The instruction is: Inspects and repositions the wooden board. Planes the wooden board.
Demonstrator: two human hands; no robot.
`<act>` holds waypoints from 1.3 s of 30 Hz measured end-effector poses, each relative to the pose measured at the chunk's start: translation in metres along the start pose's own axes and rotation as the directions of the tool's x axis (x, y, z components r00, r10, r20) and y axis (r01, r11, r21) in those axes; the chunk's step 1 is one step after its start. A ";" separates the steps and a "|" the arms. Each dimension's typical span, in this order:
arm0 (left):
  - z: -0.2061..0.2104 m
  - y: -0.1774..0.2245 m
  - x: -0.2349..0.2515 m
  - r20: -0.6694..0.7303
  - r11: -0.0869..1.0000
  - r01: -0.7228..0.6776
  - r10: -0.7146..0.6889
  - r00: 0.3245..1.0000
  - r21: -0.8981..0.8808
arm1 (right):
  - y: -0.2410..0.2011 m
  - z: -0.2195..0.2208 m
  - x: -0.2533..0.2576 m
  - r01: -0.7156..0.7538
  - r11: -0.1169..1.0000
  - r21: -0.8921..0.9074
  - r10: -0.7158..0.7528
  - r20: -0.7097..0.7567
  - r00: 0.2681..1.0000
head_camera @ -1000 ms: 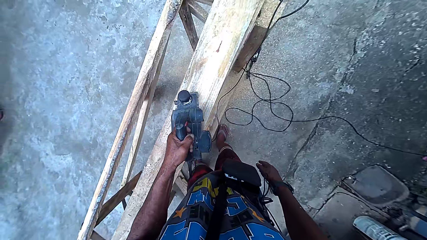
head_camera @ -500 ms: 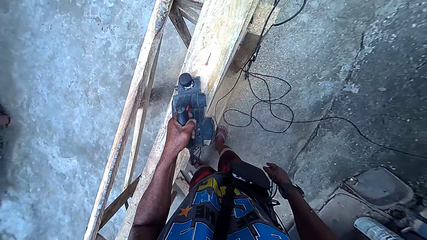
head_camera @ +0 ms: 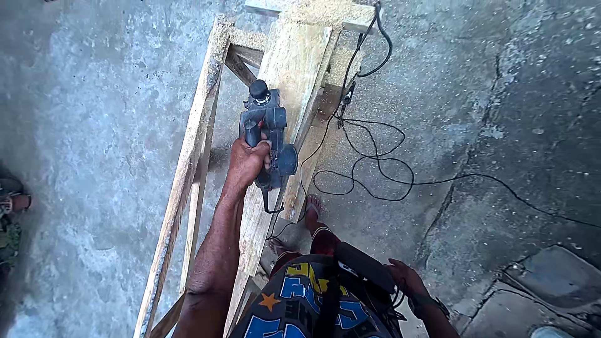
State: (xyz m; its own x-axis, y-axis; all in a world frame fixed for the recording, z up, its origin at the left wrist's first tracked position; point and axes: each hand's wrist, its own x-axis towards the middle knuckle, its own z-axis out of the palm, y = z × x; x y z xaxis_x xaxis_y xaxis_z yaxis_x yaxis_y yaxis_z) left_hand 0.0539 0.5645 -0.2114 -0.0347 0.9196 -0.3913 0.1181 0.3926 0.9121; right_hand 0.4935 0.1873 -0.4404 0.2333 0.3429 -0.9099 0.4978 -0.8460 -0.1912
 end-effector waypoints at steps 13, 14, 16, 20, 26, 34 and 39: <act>0.015 0.049 0.084 0.005 0.995 -0.089 0.089 0.996 -0.037 | -0.058 -0.052 0.020 0.149 0.989 0.021 -0.142 -0.199 0.970; 0.012 0.049 0.076 0.009 0.995 -0.089 0.089 0.996 -0.040 | -0.068 -0.052 0.020 0.167 0.986 0.021 -0.160 -0.197 0.967; 0.004 0.047 0.052 0.018 0.996 -0.082 0.083 0.996 -0.038 | -0.085 -0.051 0.022 0.189 0.982 0.022 -0.182 -0.185 0.966; -0.022 0.025 -0.010 0.027 0.996 -0.085 0.086 0.996 -0.041 | -0.092 -0.038 0.022 0.201 0.979 0.016 -0.197 -0.154 0.968; -0.072 -0.028 -0.146 0.011 0.999 -0.007 0.008 1.000 -0.045 | -0.054 0.007 -0.002 0.132 0.991 -0.014 -0.133 -0.114 0.985; -0.117 -0.112 -0.300 -0.042 0.995 0.028 -0.032 0.999 -0.092 | -0.004 0.091 -0.045 0.080 0.970 -0.229 -0.083 -0.007 0.996; -0.118 -0.141 -0.343 -0.021 0.994 0.071 -0.073 0.997 -0.079 | -0.002 0.123 -0.068 0.113 0.963 -0.246 -0.109 0.030 0.994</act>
State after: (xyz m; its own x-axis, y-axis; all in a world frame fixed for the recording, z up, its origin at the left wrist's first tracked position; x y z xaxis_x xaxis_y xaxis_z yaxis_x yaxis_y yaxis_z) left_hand -0.0684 0.1956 -0.1908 -0.0641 0.8886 -0.4543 0.0365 0.4570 0.8887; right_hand 0.3742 0.1154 -0.4235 0.1525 0.4206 -0.8944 0.7110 -0.6753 -0.1963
